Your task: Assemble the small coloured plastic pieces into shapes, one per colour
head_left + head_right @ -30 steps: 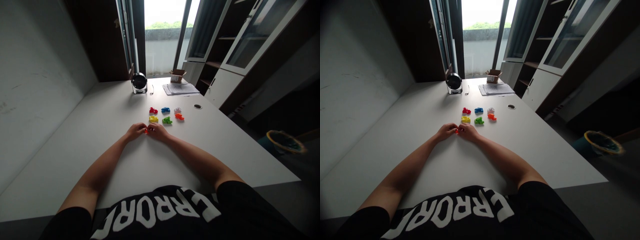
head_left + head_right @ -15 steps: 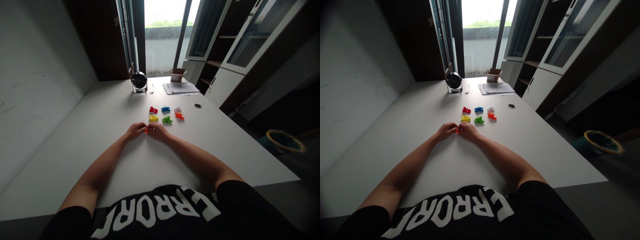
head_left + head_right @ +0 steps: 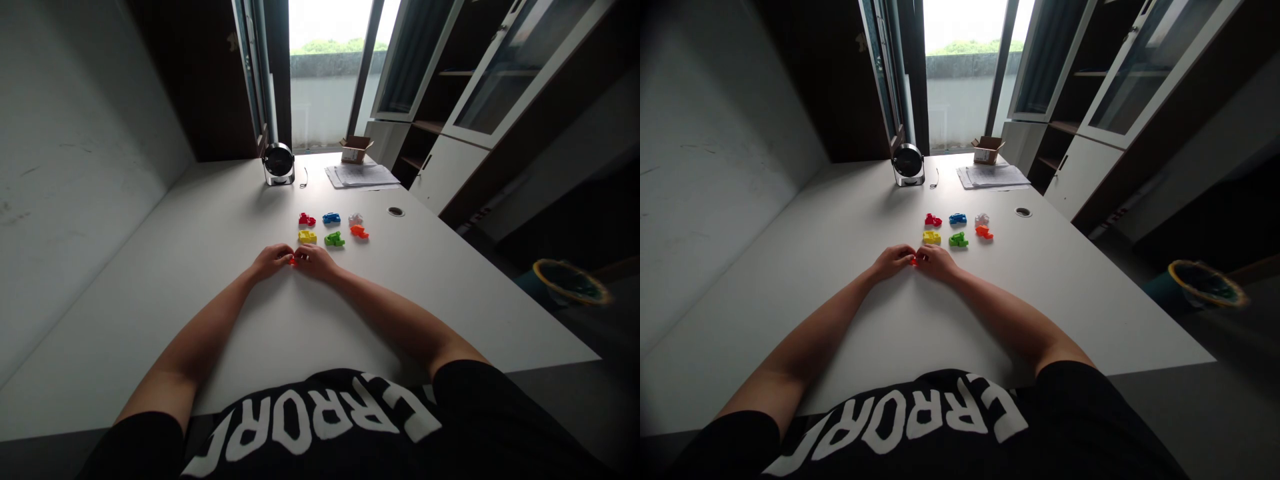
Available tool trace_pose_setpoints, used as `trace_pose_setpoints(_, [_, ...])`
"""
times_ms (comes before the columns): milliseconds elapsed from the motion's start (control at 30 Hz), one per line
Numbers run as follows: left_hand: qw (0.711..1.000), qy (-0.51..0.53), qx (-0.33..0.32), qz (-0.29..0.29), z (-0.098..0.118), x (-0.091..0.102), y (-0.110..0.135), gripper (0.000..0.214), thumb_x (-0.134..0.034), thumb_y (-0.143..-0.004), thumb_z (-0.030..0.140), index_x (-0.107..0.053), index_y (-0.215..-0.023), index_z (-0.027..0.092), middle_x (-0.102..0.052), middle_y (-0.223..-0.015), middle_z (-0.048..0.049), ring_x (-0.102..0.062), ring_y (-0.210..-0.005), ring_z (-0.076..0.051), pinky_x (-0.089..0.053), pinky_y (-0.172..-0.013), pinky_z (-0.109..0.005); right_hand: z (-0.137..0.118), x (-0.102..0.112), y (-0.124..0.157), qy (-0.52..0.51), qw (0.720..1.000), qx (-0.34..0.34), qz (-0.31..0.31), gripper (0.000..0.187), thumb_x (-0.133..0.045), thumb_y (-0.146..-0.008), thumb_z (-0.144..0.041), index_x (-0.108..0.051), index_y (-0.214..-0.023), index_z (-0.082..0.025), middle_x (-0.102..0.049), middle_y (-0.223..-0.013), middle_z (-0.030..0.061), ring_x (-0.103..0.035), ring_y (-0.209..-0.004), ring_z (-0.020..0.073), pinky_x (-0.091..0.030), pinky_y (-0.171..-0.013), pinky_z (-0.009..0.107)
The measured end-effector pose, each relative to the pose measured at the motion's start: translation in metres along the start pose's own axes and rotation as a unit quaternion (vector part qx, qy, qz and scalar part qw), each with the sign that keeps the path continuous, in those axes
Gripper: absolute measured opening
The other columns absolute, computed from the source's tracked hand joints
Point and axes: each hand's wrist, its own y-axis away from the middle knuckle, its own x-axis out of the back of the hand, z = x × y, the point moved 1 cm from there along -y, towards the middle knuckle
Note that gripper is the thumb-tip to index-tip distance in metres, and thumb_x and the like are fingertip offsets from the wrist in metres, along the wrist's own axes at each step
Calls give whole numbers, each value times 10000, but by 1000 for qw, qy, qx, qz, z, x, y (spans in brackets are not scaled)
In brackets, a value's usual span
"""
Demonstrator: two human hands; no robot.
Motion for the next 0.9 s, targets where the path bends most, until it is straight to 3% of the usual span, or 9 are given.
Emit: trace_pose_setpoints(900, [1000, 10, 9, -2, 1, -1, 1, 227, -571, -886, 341, -720, -980, 198, -739, -919, -34, -637, -794, -175, -488, -727, -272, -1, 0, 1, -11, 1000, -2, 2, 63, -677, -883, -242, -704, -869, -186, -642, -856, 25, -524, -718, 124, -375, -648, 235])
